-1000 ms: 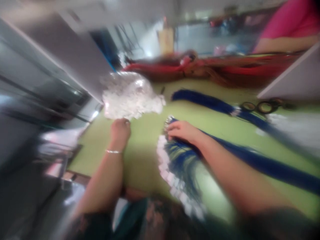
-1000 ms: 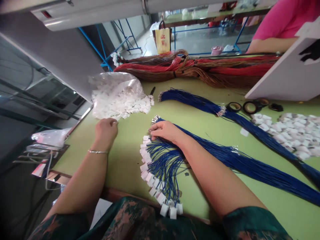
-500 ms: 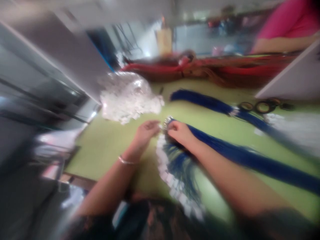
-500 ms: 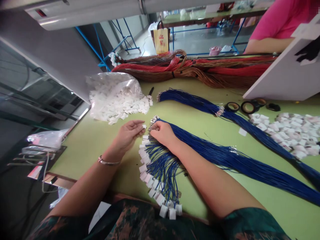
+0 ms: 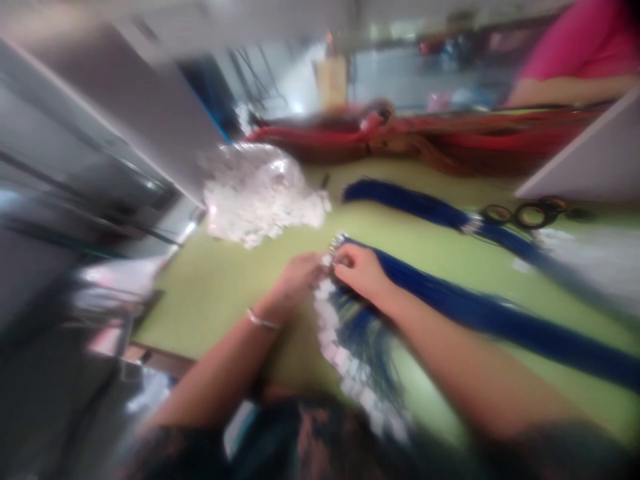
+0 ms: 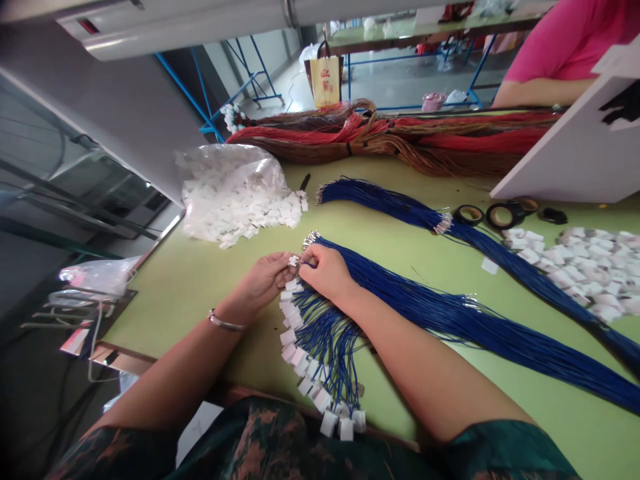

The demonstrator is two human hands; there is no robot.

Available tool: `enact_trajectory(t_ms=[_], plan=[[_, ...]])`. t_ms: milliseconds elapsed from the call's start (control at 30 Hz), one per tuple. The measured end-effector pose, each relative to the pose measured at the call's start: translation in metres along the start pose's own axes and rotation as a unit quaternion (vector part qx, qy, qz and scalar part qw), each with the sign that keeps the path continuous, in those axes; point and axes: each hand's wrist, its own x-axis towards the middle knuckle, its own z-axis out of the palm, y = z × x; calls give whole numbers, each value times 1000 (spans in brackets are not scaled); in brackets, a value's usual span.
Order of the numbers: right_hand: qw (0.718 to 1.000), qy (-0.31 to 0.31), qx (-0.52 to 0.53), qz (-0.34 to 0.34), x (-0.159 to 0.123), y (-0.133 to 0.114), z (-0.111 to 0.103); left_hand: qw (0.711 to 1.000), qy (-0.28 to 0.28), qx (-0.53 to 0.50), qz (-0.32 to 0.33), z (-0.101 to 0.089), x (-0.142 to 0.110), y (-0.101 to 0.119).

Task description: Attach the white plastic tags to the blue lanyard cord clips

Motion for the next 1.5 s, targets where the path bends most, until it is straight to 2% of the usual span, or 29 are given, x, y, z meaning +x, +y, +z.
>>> enact_trajectory(t_ms=[100, 333, 533, 733, 900, 1033, 1200, 1300, 1367, 1433, 1467, 1500], plan=[[999, -2, -16, -30, -1, 2, 1, 1000, 5, 10, 3, 1, 0, -1], [998, -3, -41, -39, -1, 4, 1, 1000, 9, 11, -4, 1, 1, -4], [993, 2, -111, -29, -1, 3, 0, 1000, -10, 13, -14, -2, -2, -4], [993, 2, -113, -18, 1, 4, -1, 999, -13, 30, -4, 6, -6, -2], [991, -42, -122, 45, 5, 0, -12, 999, 3, 51, -4, 7, -9, 3], [991, -61, -118, 35, 6, 2, -10, 997, 13, 77, -2, 7, -8, 1], [990, -76, -112, 28, 8, 7, -5, 990, 7, 137, 32, 6, -5, -4], [993, -72, -82, 45, 10, 7, -8, 972, -35, 224, 56, 1, -11, 6], [995, -63, -45, 67, 11, 6, -11, 943, -123, 301, 77, -2, -19, 19], [994, -69, -7, 88, 11, 4, -13, 893, -253, 357, 104, -7, -24, 30], [993, -78, 5, 91, 11, 3, -13, 870, -297, 376, 117, -11, -25, 34], [992, -86, 15, 90, 10, 1, -14, 860, -303, 389, 128, -17, -22, 35]])
